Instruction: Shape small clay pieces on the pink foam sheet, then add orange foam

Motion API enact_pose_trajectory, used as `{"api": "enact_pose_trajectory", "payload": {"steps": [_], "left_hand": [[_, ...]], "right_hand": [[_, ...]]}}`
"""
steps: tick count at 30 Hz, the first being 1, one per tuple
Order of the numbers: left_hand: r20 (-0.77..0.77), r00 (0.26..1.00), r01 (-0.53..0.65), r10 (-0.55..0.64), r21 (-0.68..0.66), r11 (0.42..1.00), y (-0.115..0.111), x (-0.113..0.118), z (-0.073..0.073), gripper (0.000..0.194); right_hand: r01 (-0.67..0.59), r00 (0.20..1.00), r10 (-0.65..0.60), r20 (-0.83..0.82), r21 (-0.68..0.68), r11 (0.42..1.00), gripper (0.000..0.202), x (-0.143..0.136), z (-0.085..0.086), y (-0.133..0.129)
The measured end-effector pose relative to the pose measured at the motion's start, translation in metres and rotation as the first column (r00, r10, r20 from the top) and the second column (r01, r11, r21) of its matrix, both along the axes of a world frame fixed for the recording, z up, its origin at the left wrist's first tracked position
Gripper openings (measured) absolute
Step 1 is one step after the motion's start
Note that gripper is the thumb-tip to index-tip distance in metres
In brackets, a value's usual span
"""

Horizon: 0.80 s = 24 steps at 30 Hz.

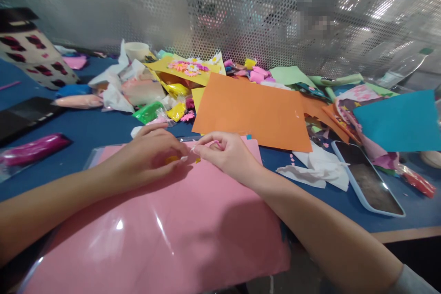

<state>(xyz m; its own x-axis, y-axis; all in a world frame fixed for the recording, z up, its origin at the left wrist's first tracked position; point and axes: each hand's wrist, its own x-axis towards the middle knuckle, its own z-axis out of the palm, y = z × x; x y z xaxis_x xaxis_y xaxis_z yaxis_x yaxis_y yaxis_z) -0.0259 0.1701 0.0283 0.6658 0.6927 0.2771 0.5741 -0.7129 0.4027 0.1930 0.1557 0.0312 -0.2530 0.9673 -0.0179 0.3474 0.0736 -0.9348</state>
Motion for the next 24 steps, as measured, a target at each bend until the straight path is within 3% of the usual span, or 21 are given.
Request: {"api": "enact_pose_trajectory", "payload": {"steps": [3, 6, 9, 13, 18, 24], "left_hand": [[-0.028, 0.999, -0.021, 0.024, 0.091, 0.996, 0.0, 0.0, -0.001, 0.023], [-0.013, 0.999, -0.045, 0.048, 0.173, 0.984, 0.003, 0.0, -0.003, 0.03], [0.004, 1.0, 0.011, -0.012, 0.198, 0.98, 0.003, -0.002, -0.003, 0.028], [0.099, 0.989, 0.08, -0.106, 0.239, 0.968, 0.002, -0.003, -0.002, 0.025], [0.077, 0.995, 0.041, -0.061, 0.242, 0.97, 0.009, -0.004, -0.002, 0.029], [-0.068, 0.996, 0.061, -0.053, 0.13, 0.99, 0.005, -0.002, -0.002, 0.023]], "right_hand": [[0.011, 0.999, -0.012, -0.038, -0.024, 1.0, 0.025, 0.0, 0.0, 0.0], [-0.066, 0.991, 0.06, -0.118, -0.053, 0.996, 0.023, -0.003, 0.001, -0.002], [-0.15, 0.98, 0.142, -0.143, -0.05, 0.987, 0.019, -0.008, 0.002, -0.006], [-0.153, 0.985, 0.15, -0.087, -0.032, 0.988, 0.015, -0.01, 0.001, -0.007], [-0.135, 0.988, 0.134, -0.073, -0.004, 0.991, 0.024, -0.002, -0.002, -0.002], [-0.083, 0.997, 0.082, 0.012, 0.118, 0.99, 0.019, 0.003, -0.003, 0.0]]}}
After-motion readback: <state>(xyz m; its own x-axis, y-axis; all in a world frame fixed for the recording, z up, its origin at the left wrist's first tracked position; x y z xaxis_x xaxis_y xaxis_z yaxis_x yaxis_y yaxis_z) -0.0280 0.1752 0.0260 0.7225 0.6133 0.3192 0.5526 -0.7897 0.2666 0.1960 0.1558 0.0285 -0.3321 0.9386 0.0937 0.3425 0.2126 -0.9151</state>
